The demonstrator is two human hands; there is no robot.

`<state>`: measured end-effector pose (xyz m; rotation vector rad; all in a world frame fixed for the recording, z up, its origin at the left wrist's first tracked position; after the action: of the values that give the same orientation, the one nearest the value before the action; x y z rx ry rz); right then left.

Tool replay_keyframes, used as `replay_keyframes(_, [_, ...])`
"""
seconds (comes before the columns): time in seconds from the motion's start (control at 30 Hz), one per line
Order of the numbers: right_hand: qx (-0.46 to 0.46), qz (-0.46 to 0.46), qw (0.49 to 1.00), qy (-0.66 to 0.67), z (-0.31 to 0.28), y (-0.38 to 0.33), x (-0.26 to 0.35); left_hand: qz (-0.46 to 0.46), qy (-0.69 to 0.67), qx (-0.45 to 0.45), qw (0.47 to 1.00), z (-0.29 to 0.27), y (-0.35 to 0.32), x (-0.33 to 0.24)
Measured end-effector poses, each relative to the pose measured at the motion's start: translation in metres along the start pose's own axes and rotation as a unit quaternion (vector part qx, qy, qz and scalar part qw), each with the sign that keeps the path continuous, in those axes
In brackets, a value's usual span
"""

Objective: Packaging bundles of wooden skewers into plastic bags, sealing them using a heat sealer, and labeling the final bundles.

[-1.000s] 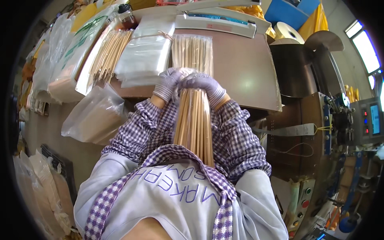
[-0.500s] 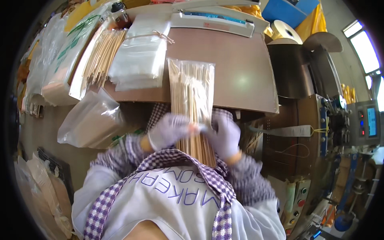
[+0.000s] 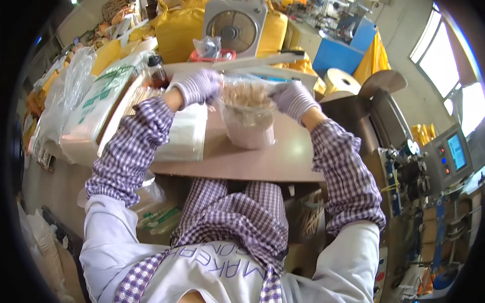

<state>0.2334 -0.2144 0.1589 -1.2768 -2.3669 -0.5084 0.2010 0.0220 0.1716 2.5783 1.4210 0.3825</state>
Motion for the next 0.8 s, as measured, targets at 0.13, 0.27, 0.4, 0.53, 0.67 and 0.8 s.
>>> replay_keyframes(0.13, [-0.068,-0.134,0.982,-0.114,-0.118,-0.001,0.055,-0.079,-0.434,-0.071,0.895,-0.097,0.008,-0.028])
replay_keyframes(0.27, [-0.168,-0.097,0.832,-0.52,-0.076,-0.008,0.089,-0.032,0.006,-0.075,0.997,-0.092,0.005,-0.022])
replay_keyframes(0.4, [-0.048,-0.019,0.998,-0.024,-0.04,-0.01,0.033,-0.13,-0.462,-0.005,0.877,-0.05,-0.017,0.001])
replay_keyframes(0.53, [-0.046,0.002,0.98,0.193,-0.053,0.003,0.033,-0.013,-0.634,-0.201,0.747,-0.034,-0.02,-0.014])
replay_keyframes(0.67, [-0.079,0.029,0.981,0.173,-0.052,0.03,0.021,0.11,-0.78,-0.128,0.603,0.099,-0.028,-0.056])
replay_keyframes(0.8, [-0.073,0.005,0.977,0.2,-0.045,0.058,0.006,-0.074,-0.792,0.052,0.604,0.141,-0.006,-0.052])
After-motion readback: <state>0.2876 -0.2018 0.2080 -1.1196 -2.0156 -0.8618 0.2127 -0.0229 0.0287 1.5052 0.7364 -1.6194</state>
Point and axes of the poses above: each hand's wrist, its own y-axis towards the middle knuckle, its own z-axis out of the palm, x = y × z, the point moved 5 cm from there along y, towards the middle knuckle, and after that the axes turned 7 degrees about x, right-handed, at the moved point
